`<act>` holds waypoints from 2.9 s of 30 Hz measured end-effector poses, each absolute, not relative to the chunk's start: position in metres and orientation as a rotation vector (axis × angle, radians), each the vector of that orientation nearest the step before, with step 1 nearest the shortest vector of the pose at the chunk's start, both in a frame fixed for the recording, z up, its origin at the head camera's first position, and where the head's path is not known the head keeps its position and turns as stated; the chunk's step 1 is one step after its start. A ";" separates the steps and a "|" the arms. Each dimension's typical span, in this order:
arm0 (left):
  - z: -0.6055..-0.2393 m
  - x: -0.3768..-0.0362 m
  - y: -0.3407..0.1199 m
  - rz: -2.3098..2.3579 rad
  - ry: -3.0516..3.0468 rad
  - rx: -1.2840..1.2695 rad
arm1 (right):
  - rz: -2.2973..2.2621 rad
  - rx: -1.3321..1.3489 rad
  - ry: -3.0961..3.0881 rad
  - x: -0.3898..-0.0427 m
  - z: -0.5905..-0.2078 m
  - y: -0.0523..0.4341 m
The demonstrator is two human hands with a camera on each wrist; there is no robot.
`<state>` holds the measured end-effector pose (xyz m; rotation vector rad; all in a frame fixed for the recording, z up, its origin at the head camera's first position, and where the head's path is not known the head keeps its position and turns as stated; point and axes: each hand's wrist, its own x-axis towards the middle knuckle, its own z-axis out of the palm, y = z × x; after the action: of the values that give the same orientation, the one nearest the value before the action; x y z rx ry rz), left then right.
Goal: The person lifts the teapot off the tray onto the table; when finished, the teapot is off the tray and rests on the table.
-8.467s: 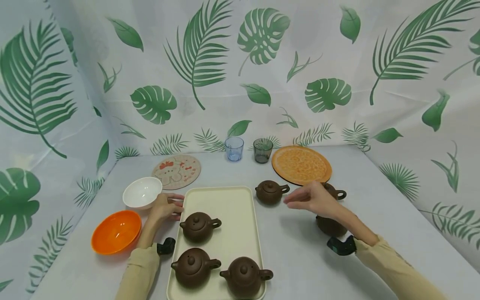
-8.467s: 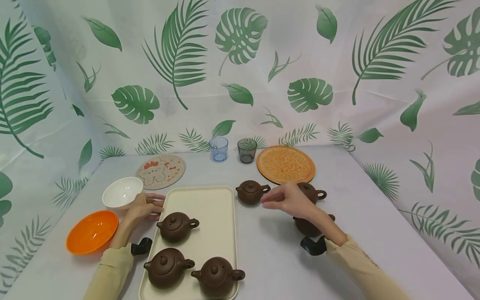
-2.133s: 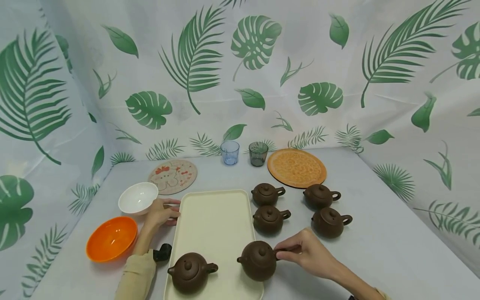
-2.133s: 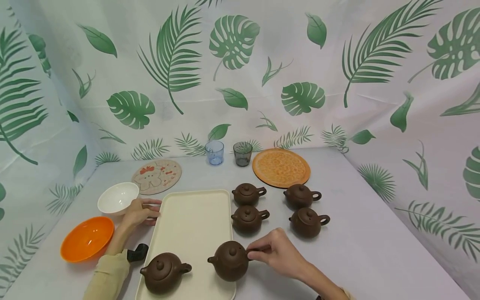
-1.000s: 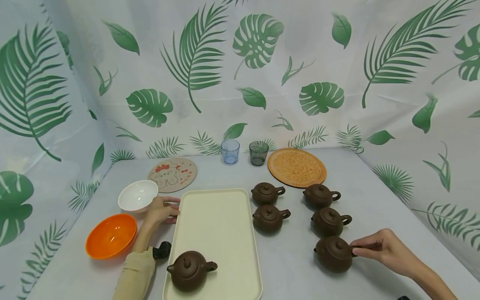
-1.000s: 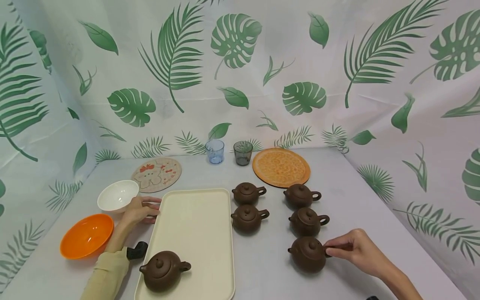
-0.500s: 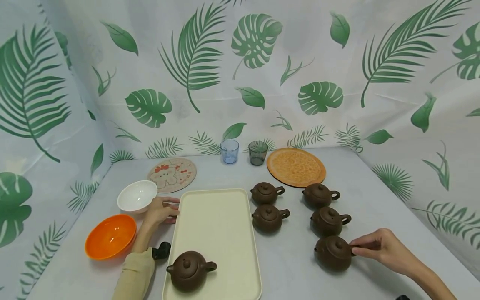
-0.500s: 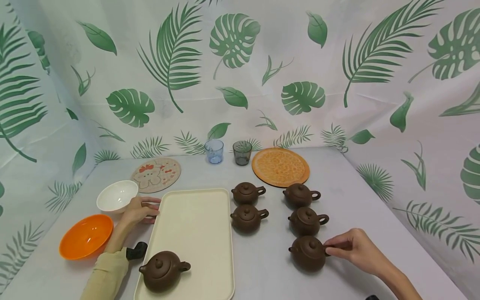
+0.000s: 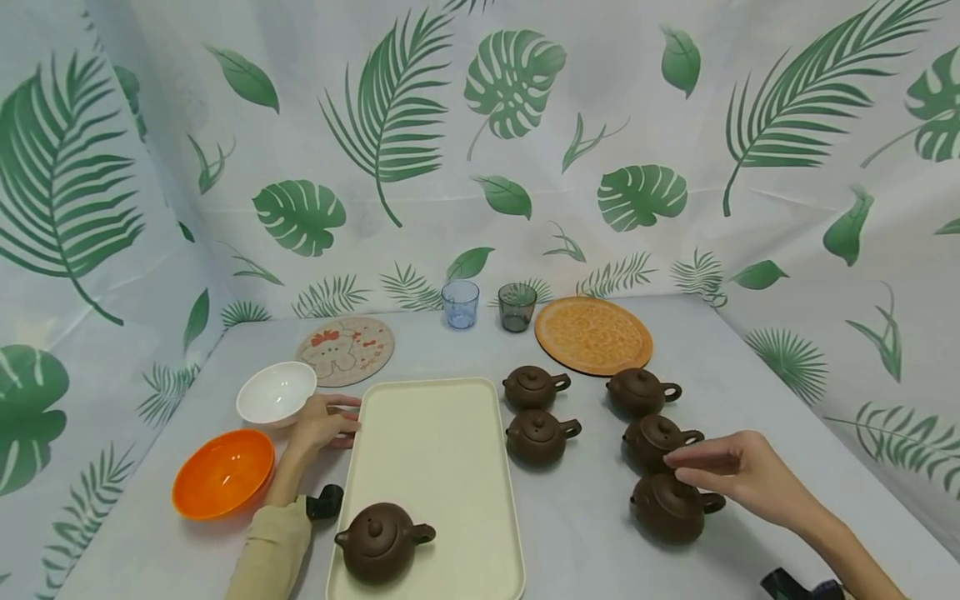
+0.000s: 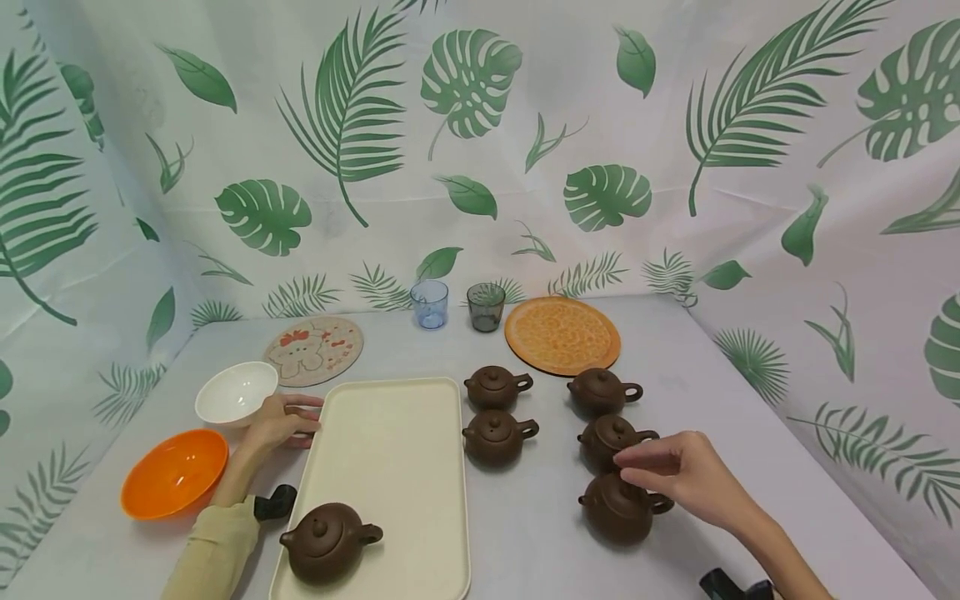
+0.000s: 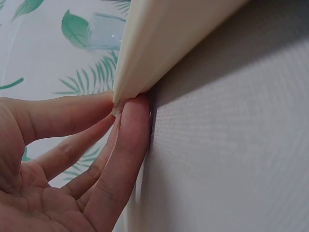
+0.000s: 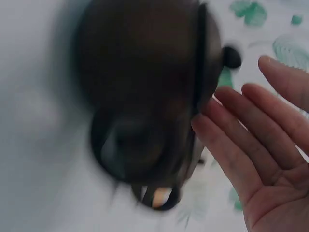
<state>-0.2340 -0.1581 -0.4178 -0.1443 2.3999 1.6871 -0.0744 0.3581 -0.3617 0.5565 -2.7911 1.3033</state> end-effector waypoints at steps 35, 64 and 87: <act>-0.417 -0.236 -0.158 1.657 2.421 -0.152 | 1.630 1.054 -2.755 -0.099 -0.387 0.099; -0.421 -0.232 -0.157 1.713 2.381 -0.165 | 1.482 0.955 -2.778 -0.105 -0.399 0.087; -0.420 -0.235 -0.157 1.711 2.385 -0.190 | 1.407 0.763 -2.845 -0.113 -0.371 0.241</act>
<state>-0.2352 -0.1569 -0.4201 -0.1905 2.3845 1.7106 -0.1130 0.2406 -0.3714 0.7629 -2.8446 1.4067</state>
